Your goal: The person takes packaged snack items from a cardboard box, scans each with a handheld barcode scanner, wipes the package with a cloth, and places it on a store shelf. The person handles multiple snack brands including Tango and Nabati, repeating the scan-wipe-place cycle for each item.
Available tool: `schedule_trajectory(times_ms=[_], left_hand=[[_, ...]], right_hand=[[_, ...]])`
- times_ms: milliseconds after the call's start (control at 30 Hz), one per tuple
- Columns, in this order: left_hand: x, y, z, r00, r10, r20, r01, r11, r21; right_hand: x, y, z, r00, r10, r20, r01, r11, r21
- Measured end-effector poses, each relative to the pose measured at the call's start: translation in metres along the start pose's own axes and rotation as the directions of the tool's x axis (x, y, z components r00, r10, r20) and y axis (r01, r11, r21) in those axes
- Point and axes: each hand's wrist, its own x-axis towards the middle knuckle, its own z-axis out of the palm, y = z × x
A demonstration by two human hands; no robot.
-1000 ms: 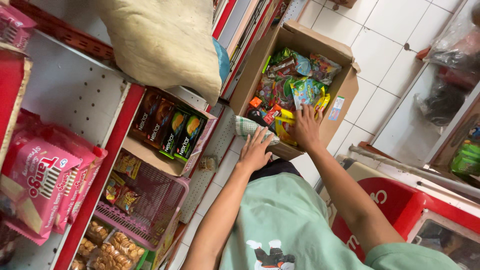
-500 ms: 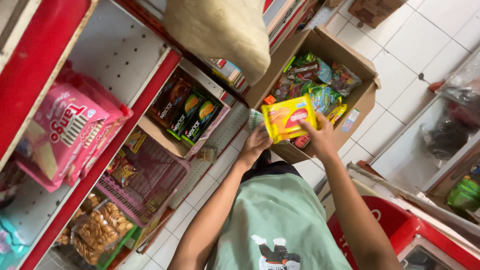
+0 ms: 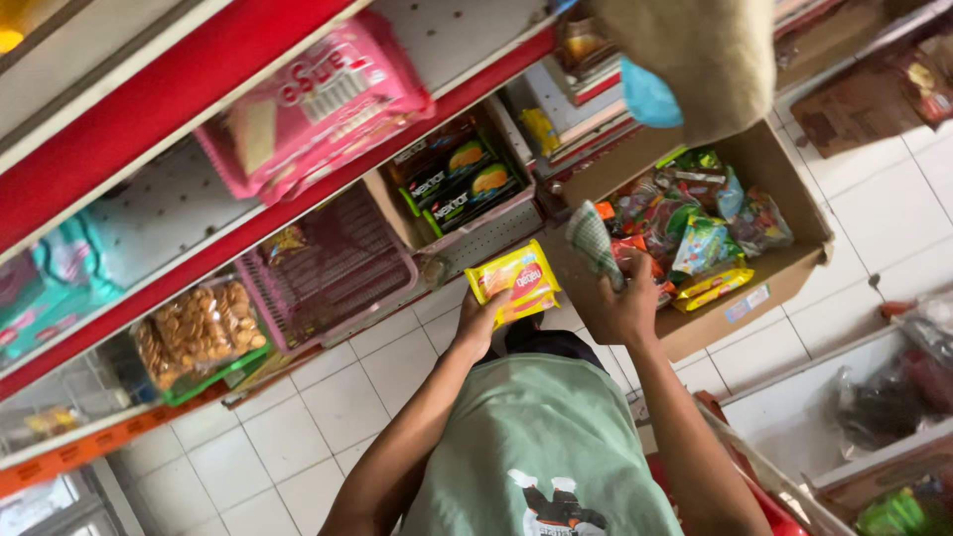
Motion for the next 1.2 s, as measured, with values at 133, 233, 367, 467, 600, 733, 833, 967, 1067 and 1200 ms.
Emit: schedule_trajectory(times_ms=[133,233,367,467,600,733,833,967,1067,1200], left_hand=[[-0.015,0.007,-0.012,0.983,0.159,0.09,-0.155,0.987,-0.047],[-0.036,0.014,-0.024,0.961,0.211,0.178,-0.193,0.975,-0.113],[-0.078,0.031,-0.059,0.967,0.122,0.224,-0.108,0.991,-0.073],[-0.112,0.035,-0.093,0.982,0.077,0.175,-0.061,0.994,-0.095],[-0.151,0.028,-0.143,0.987,0.16,0.014,-0.153,0.964,-0.216],[-0.183,0.018,-0.184,0.894,0.442,-0.071,-0.447,0.871,-0.205],[-0.211,0.014,-0.209,0.961,0.267,-0.076,-0.277,0.945,-0.177],[-0.232,0.018,-0.23,0.966,0.259,0.002,-0.257,0.96,0.115],[-0.24,0.023,-0.241,0.956,0.28,0.086,-0.292,0.931,0.22],[-0.25,0.032,-0.252,0.916,0.399,0.045,-0.393,0.87,0.296]], right_hand=[[-0.023,-0.07,0.005,0.959,-0.242,0.144,0.23,0.968,0.099],[-0.059,-0.115,0.03,0.802,-0.427,0.419,0.491,0.869,-0.055],[-0.076,-0.156,0.058,0.596,-0.672,0.44,0.727,0.684,0.06],[-0.086,-0.171,0.076,0.526,-0.659,0.538,0.746,0.661,0.08],[-0.135,-0.183,0.107,0.483,-0.663,0.571,0.744,0.656,0.132],[-0.181,-0.183,0.112,0.349,-0.676,0.649,0.783,0.59,0.194],[-0.184,-0.187,0.111,0.459,-0.59,0.665,0.705,0.697,0.132],[-0.19,-0.207,0.111,0.497,-0.653,0.572,0.694,0.695,0.19],[-0.205,-0.226,0.109,0.43,-0.643,0.634,0.649,0.708,0.278],[-0.222,-0.244,0.114,0.464,-0.503,0.729,0.546,0.811,0.211]])
